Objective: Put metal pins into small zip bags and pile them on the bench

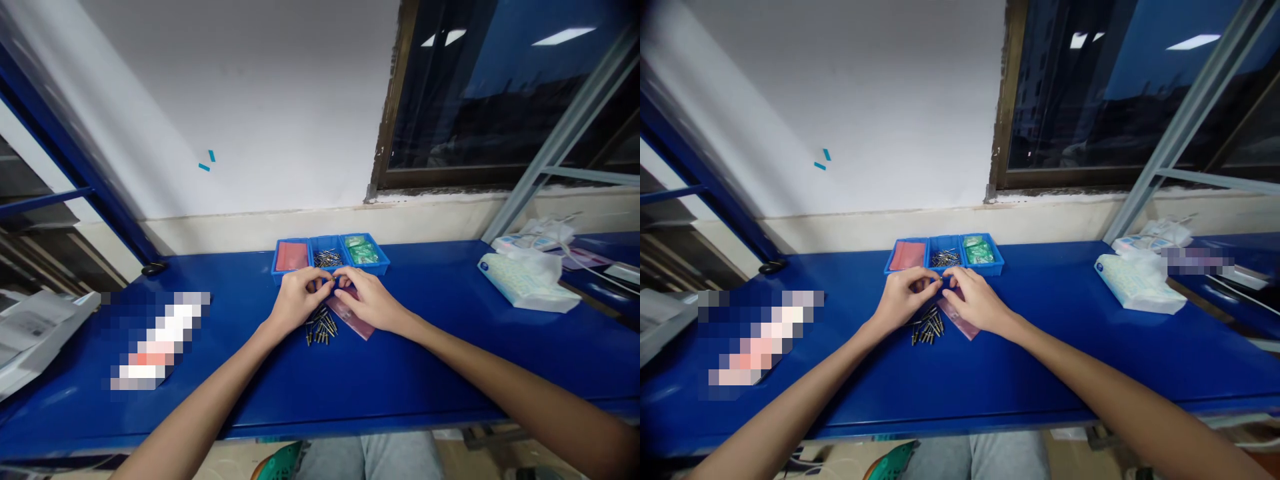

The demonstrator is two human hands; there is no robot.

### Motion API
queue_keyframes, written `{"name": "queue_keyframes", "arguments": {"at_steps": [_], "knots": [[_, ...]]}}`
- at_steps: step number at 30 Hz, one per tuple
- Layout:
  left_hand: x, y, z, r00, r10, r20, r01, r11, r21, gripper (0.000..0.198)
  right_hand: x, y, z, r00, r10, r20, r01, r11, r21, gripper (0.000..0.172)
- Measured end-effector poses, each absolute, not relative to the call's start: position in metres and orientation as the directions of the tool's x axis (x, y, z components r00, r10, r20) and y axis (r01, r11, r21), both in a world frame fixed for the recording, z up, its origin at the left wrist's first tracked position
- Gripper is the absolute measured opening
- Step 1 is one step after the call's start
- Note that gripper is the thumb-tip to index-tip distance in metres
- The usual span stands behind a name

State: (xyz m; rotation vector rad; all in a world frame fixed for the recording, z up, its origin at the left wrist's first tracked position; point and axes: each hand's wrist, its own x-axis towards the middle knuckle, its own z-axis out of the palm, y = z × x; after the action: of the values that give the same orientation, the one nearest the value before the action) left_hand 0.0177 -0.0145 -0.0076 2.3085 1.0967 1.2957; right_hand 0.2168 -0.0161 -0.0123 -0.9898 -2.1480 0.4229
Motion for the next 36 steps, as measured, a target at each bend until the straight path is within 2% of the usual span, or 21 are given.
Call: {"name": "queue_keyframes", "arguments": {"at_steps": [3, 7, 10, 12, 16, 18, 20, 22, 24, 27, 30, 36], "knots": [[0.021, -0.016, -0.005, 0.283, 0.782, 0.556, 0.34, -0.624, 0.704, 0.011, 0.213, -0.016, -0.011, -0.451, 0.769, 0.453, 0.406, 0.628, -0.664, 0.011], [0.022, -0.019, 0.0, 0.292, 0.804, 0.518, 0.234, -0.585, 0.776, 0.016, 0.21, -0.022, -0.005, -0.439, 0.787, 0.434, 0.346, 0.594, -0.726, 0.02], [0.021, -0.018, 0.001, 0.277, 0.831, 0.483, 0.195, -0.541, 0.818, 0.022, 0.211, -0.021, 0.001, -0.415, 0.762, 0.497, 0.407, 0.644, -0.648, 0.019], [0.018, -0.015, 0.001, 0.279, 0.843, 0.46, 0.225, -0.523, 0.822, 0.023, 0.214, -0.011, 0.006, -0.409, 0.724, 0.555, 0.501, 0.687, -0.527, 0.021], [0.01, -0.009, -0.001, 0.28, 0.824, 0.492, 0.419, -0.566, 0.71, 0.018, 0.218, 0.025, 0.016, -0.456, 0.657, 0.6, 0.704, 0.679, -0.208, 0.029], [0.005, -0.007, 0.0, 0.316, 0.791, 0.524, 0.541, -0.604, 0.585, 0.016, 0.219, 0.04, 0.02, -0.465, 0.665, 0.585, 0.761, 0.637, -0.12, 0.029], [0.001, -0.007, 0.0, 0.393, 0.752, 0.53, 0.638, -0.638, 0.432, 0.017, 0.222, 0.042, 0.022, -0.475, 0.662, 0.58, 0.774, 0.628, -0.083, 0.03], [-0.001, -0.006, -0.001, 0.492, 0.719, 0.491, 0.676, -0.671, 0.305, 0.019, 0.226, 0.032, 0.02, -0.488, 0.644, 0.589, 0.753, 0.652, -0.09, 0.03], [-0.002, -0.007, -0.002, 0.571, 0.699, 0.43, 0.676, -0.698, 0.236, 0.021, 0.232, 0.013, 0.016, -0.514, 0.642, 0.569, 0.711, 0.69, -0.135, 0.029], [-0.001, -0.007, -0.005, 0.628, 0.691, 0.359, 0.678, -0.712, 0.185, 0.021, 0.241, -0.011, 0.007, -0.647, 0.663, 0.378, 0.646, 0.739, -0.191, 0.026], [0.002, -0.007, -0.008, 0.639, 0.693, 0.335, 0.682, -0.711, 0.171, 0.02, 0.246, -0.019, 0.0, -0.733, 0.651, 0.199, 0.624, 0.759, -0.186, 0.032], [0.004, -0.008, -0.012, 0.637, 0.695, 0.333, 0.665, -0.714, 0.219, 0.019, 0.248, -0.014, -0.001, -0.743, 0.657, 0.126, 0.618, 0.747, -0.246, 0.038]]}}
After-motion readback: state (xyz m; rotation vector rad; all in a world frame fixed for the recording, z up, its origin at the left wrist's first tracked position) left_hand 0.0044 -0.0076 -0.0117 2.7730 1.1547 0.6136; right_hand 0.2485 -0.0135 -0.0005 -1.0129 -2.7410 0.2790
